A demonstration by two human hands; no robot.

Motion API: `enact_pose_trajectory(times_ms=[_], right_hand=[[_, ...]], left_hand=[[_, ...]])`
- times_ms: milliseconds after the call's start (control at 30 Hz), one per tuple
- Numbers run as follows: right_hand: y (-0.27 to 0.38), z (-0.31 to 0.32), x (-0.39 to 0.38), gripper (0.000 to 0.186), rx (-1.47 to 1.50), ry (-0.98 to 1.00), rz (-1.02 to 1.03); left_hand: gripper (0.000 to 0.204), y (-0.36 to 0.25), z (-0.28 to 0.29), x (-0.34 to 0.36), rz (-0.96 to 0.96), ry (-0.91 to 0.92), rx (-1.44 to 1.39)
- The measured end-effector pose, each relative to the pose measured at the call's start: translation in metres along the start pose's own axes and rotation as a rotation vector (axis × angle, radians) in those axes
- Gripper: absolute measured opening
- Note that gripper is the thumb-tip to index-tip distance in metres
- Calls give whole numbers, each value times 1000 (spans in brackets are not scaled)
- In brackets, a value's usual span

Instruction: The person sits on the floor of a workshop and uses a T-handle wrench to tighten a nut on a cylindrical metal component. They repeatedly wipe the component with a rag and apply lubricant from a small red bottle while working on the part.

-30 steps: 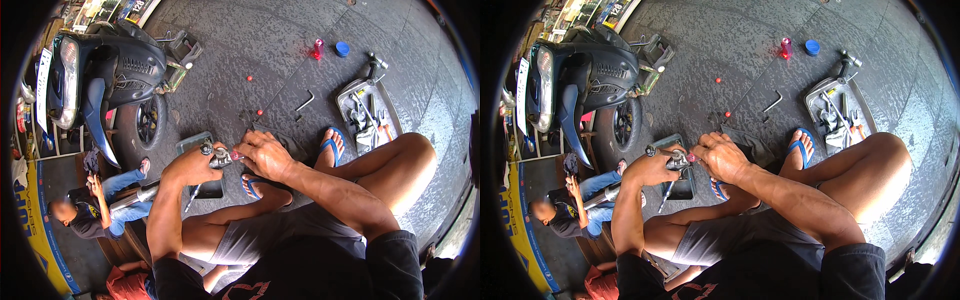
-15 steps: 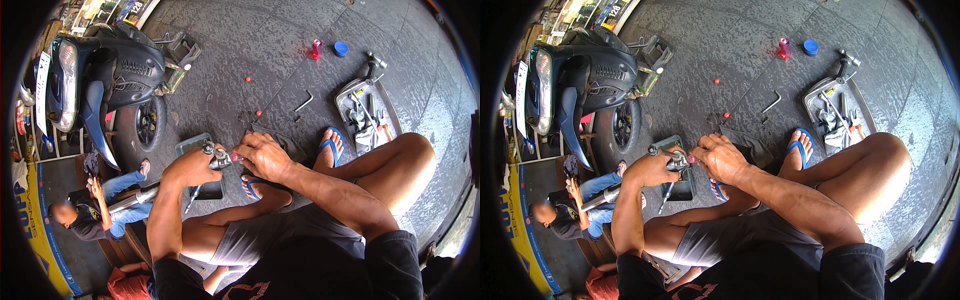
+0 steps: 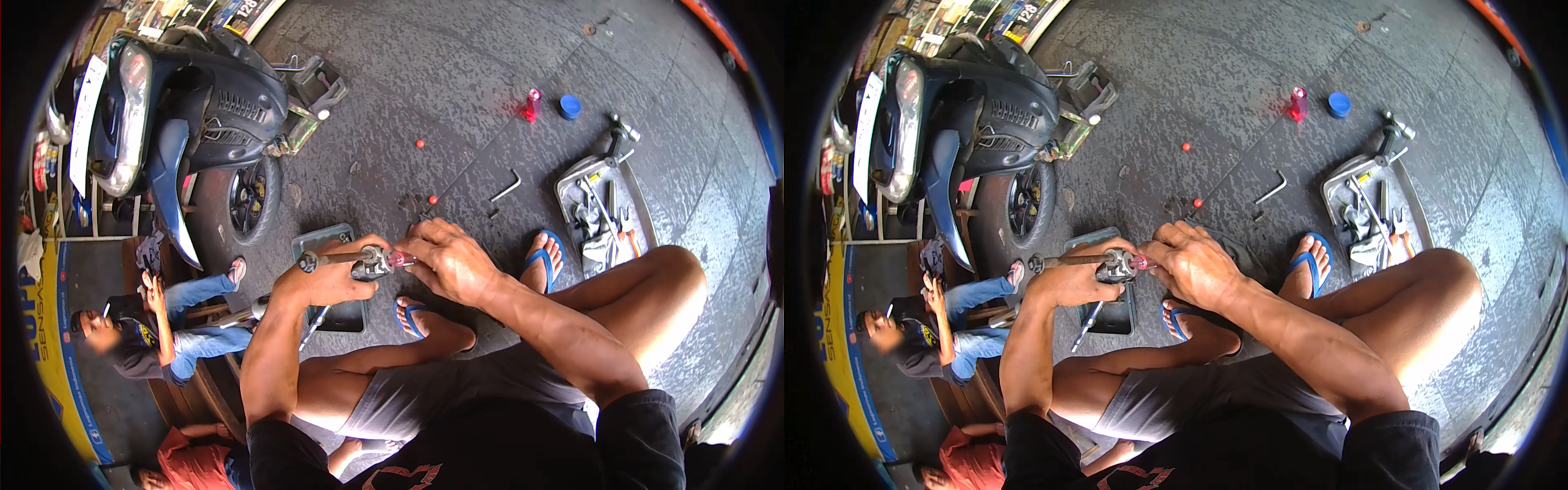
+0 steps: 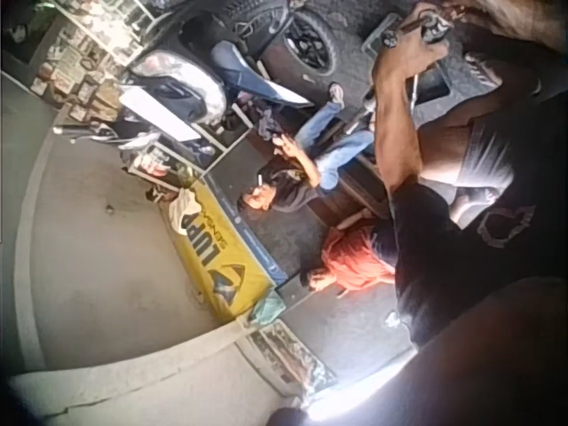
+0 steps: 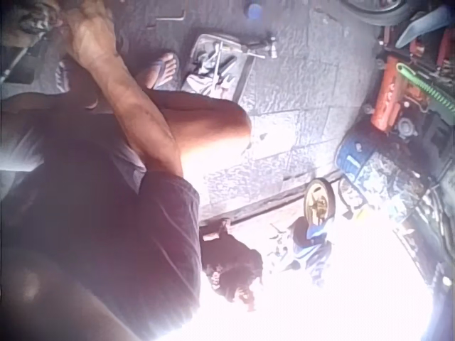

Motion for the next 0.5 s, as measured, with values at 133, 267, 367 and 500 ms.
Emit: enact_pose_trajectory(times_ms=[133, 267, 367, 500], right_hand=[[21, 19, 12, 36, -4, 19, 41], [44, 42, 20, 40, -63, 22, 82], [64, 57, 29, 38, -94, 29, 83], [76, 68, 37, 38, -110, 65, 69]], left_hand=[[57, -5, 9, -5, -8, 13, -99], [60, -16, 17, -6, -162, -81, -201], [58, -30, 25, -14, -305, -195, -248], [67, -28, 25, -10, -424, -289, -306]])
Point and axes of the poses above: each hand's wrist, its own x-axis towards the middle knuckle, its own z-axis out of the back of the hand, y = z × x, the point moved 8 cm from there along x, towards the middle knuckle, and after that the axes turned 3 degrees about x, right-handed, at the moved point
